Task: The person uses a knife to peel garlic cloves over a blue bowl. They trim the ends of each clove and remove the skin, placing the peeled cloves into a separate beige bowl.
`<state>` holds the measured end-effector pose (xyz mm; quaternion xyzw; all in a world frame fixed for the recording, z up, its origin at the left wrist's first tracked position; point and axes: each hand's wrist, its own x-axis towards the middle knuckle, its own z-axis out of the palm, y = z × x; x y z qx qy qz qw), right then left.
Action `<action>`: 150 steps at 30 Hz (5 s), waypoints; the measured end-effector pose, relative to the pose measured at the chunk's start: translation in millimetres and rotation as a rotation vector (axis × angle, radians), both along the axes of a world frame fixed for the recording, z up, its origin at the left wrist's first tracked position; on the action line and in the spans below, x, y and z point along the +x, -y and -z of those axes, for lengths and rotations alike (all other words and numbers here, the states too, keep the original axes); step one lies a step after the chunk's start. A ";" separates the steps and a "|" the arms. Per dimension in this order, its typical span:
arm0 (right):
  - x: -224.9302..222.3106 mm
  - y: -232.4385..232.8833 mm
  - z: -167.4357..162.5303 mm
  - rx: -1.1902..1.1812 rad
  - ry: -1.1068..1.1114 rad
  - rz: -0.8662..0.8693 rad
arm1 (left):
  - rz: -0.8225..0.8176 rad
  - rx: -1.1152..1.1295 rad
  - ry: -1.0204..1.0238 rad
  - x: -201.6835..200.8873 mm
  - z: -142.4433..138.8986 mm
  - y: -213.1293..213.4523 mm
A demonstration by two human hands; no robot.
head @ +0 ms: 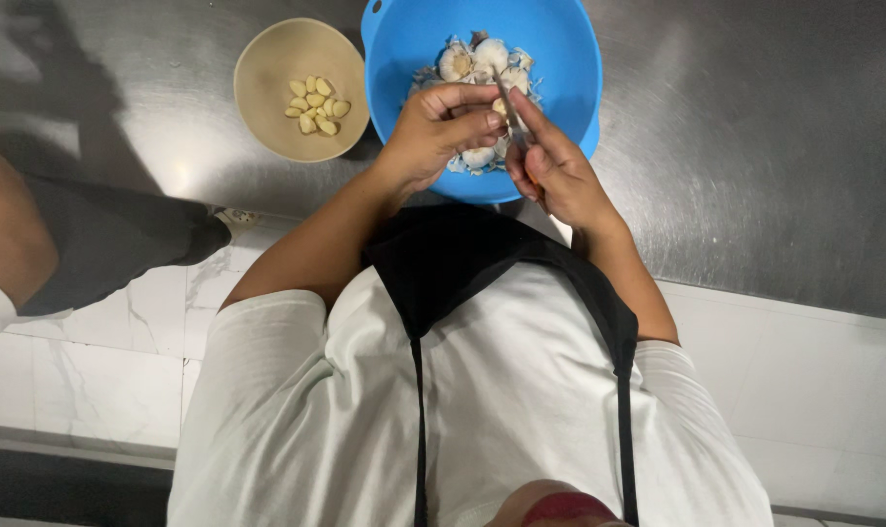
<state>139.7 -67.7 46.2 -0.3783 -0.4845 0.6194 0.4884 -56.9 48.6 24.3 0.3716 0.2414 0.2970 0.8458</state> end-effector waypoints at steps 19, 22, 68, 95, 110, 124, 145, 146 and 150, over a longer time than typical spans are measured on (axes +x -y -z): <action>-2.4 0.8 6.3 0.125 0.120 0.051 | 0.004 -0.003 0.023 -4.5 0.5 -0.2; -2.0 1.4 9.3 0.143 0.197 0.076 | -0.001 0.064 0.013 -3.9 2.5 0.2; -3.9 4.4 0.8 0.028 0.186 0.151 | 0.000 -0.022 -0.024 -4.7 -1.4 0.3; 4.2 4.3 10.7 -0.030 -0.042 0.143 | 0.018 0.163 0.050 -5.9 -0.1 3.1; 1.1 0.5 -5.5 -0.221 -0.305 -0.047 | -0.200 0.532 -0.097 -0.7 -0.5 17.1; -0.5 0.2 -0.7 -0.212 -0.373 -0.045 | -0.073 0.252 0.056 -4.6 -5.9 9.9; -6.7 5.7 6.2 -0.108 0.042 0.142 | -0.187 0.336 0.016 9.1 9.1 18.3; -6.9 5.9 6.6 -0.138 0.004 0.147 | -0.181 0.327 0.052 9.3 8.1 18.9; -9.7 4.9 4.8 -0.131 -0.036 0.131 | -0.169 0.281 0.028 8.8 4.0 19.9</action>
